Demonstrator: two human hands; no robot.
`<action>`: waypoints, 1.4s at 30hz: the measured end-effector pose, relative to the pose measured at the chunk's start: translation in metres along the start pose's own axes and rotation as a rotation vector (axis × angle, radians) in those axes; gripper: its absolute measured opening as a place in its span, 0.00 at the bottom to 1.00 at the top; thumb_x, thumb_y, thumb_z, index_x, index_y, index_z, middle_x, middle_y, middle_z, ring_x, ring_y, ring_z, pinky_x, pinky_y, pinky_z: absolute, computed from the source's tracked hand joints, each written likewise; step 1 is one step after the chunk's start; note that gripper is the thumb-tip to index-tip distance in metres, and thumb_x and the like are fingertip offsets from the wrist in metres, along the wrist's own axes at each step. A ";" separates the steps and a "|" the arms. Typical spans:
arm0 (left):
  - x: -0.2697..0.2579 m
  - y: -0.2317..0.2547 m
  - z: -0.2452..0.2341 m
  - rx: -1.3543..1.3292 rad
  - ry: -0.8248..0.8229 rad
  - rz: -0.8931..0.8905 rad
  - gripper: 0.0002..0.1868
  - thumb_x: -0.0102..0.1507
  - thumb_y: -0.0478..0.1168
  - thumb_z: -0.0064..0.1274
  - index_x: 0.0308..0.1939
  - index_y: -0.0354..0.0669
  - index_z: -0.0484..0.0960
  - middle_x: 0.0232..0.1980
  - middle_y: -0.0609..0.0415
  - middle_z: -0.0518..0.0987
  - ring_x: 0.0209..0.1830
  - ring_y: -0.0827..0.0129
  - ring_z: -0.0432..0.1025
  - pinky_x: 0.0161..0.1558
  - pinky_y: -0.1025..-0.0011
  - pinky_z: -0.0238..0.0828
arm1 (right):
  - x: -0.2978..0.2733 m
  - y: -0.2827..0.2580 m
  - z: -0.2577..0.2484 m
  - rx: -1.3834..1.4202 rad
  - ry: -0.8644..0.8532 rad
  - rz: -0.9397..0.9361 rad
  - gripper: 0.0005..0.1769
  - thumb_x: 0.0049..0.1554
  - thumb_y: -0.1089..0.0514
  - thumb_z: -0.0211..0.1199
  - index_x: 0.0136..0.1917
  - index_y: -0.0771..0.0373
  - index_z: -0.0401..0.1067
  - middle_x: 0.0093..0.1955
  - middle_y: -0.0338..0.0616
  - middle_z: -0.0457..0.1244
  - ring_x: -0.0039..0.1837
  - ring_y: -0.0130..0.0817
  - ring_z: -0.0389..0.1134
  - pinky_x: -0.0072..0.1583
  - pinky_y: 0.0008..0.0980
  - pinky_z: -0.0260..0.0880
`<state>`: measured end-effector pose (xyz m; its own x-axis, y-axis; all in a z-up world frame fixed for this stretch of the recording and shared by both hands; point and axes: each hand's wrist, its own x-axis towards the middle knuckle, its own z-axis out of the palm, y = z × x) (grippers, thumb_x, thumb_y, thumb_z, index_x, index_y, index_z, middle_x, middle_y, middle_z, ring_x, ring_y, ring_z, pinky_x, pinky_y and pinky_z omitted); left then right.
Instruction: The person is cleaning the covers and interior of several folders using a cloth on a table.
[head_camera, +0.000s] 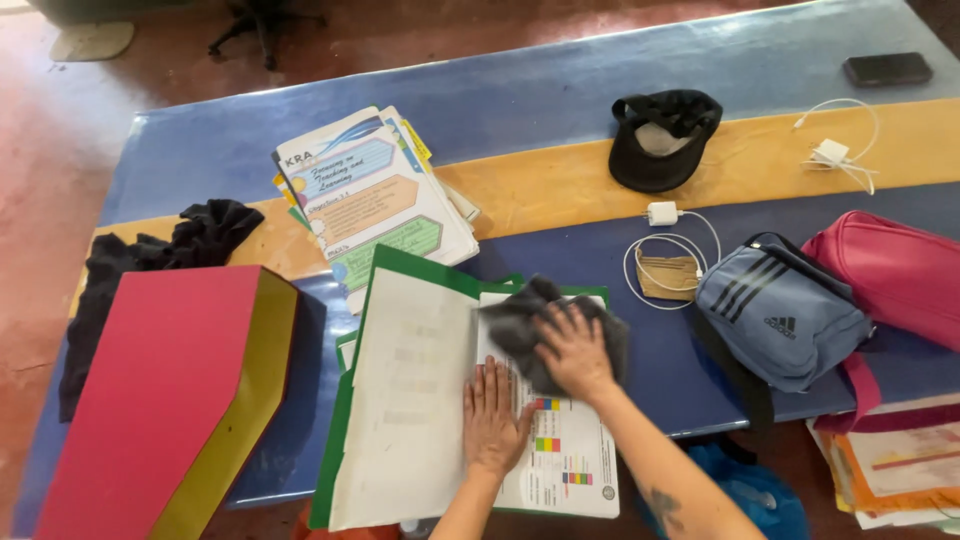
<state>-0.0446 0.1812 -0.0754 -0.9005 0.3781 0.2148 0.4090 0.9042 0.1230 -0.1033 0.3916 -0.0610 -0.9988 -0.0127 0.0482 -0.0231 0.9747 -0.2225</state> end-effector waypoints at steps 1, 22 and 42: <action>0.001 0.001 -0.001 0.000 -0.007 0.003 0.48 0.70 0.73 0.21 0.83 0.44 0.41 0.87 0.50 0.38 0.86 0.58 0.34 0.80 0.57 0.30 | 0.013 0.017 0.002 0.003 -0.005 0.005 0.32 0.62 0.32 0.45 0.78 0.33 0.58 0.84 0.33 0.47 0.84 0.48 0.42 0.75 0.69 0.42; 0.003 0.000 0.017 0.218 0.100 0.046 0.46 0.70 0.71 0.23 0.82 0.45 0.44 0.87 0.51 0.42 0.86 0.58 0.37 0.82 0.59 0.31 | -0.110 0.011 -0.002 0.031 0.332 0.198 0.31 0.63 0.45 0.55 0.78 0.49 0.63 0.81 0.47 0.53 0.77 0.59 0.55 0.70 0.55 0.62; -0.014 0.153 -0.029 -0.091 -0.541 -0.048 0.61 0.58 0.58 0.62 0.81 0.40 0.39 0.82 0.28 0.31 0.80 0.24 0.28 0.69 0.23 0.37 | -0.259 0.046 -0.063 1.614 0.550 1.175 0.27 0.65 0.52 0.54 0.75 0.60 0.64 0.69 0.52 0.64 0.66 0.43 0.66 0.67 0.43 0.65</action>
<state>0.0356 0.3086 -0.0311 -0.8562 0.4067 -0.3187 0.3551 0.9112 0.2089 0.1573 0.4538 -0.0218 -0.4560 0.6845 -0.5688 0.1603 -0.5655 -0.8090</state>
